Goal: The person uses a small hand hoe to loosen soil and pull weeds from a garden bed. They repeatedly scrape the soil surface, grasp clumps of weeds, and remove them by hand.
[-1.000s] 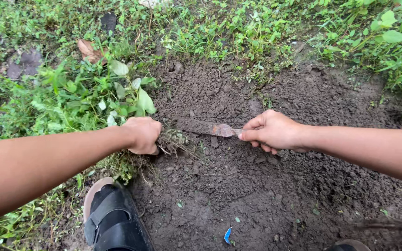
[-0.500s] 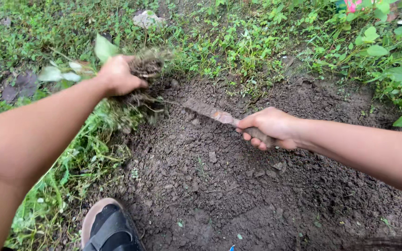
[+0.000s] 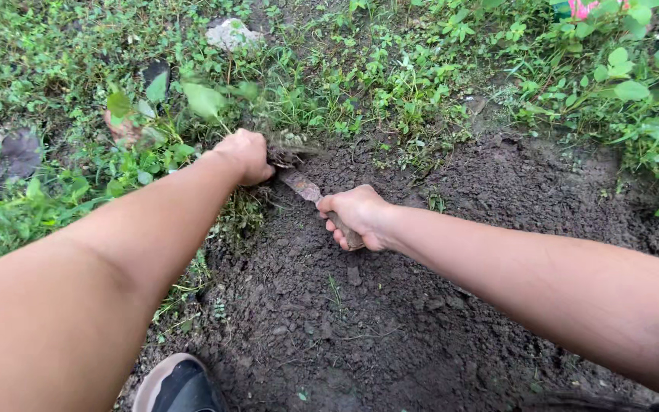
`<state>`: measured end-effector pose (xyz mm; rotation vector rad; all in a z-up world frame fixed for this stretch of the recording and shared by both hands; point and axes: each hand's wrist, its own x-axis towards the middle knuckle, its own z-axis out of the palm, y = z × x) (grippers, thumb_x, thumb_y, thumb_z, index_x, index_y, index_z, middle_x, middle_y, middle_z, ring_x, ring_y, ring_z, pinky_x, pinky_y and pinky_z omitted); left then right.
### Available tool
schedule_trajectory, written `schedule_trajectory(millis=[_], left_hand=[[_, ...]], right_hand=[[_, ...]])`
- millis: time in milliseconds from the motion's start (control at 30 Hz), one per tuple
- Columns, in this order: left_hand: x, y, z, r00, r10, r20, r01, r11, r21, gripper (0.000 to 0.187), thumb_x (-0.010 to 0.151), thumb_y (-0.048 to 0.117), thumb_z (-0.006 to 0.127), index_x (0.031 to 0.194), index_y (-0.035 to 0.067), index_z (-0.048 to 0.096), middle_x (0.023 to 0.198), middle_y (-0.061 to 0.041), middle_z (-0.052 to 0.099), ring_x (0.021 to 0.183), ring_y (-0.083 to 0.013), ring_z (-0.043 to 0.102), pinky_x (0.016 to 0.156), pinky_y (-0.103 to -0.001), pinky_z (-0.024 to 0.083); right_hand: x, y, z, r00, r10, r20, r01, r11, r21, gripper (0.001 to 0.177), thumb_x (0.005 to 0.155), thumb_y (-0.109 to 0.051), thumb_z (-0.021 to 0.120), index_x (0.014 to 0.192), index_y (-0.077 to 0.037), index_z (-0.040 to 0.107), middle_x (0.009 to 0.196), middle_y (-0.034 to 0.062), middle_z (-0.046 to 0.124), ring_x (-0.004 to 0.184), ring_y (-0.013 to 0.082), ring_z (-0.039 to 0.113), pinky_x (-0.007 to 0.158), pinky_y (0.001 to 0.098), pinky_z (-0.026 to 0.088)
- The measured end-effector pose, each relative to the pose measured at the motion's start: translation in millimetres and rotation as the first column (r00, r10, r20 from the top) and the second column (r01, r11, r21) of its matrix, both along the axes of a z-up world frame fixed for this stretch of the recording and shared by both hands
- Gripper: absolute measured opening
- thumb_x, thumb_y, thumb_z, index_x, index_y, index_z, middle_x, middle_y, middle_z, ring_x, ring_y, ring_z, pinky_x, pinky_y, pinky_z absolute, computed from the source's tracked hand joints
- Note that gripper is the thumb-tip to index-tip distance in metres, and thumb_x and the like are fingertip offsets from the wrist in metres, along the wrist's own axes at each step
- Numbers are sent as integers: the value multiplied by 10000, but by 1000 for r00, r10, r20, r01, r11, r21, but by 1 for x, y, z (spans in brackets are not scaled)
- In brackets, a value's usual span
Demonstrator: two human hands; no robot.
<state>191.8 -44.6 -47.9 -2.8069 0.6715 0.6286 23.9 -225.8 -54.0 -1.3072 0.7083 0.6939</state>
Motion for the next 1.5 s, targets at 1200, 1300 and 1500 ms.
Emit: schedule_trajectory(millis=[1200, 1300, 1500], left_hand=[[-13, 8, 67, 961, 275, 17, -275, 961, -2, 1368, 594, 975, 629, 1638, 278, 86, 1638, -274, 98, 1499, -468, 187, 1176, -690, 186], [-39, 7, 49, 925, 293, -242, -280, 956, 88, 1542, 558, 919, 766, 1644, 247, -98, 1691, -193, -26, 1540, -464, 79, 1196, -693, 162], [-40, 8, 38, 950, 306, -69, -308, 951, -21, 1189, 663, 523, 880, 1660, 266, 285, 1514, -179, 579, 1348, -373, 600, 1150, -454, 495]], right_hand=[[-74, -78, 51, 918, 373, 136, -243, 800, -549, 254, 943, -262, 691, 943, -18, 761, 707, 37, 664, 484, 99, 566, 423, 290, 496], [-75, -72, 48, 921, 360, 150, -233, 816, -529, 247, 942, -253, 692, 927, -14, 752, 705, 43, 663, 483, 105, 569, 416, 295, 495], [-81, -75, 49, 917, 377, 130, -256, 807, -533, 292, 950, -272, 687, 866, 5, 729, 693, 37, 651, 481, 104, 565, 414, 292, 489]])
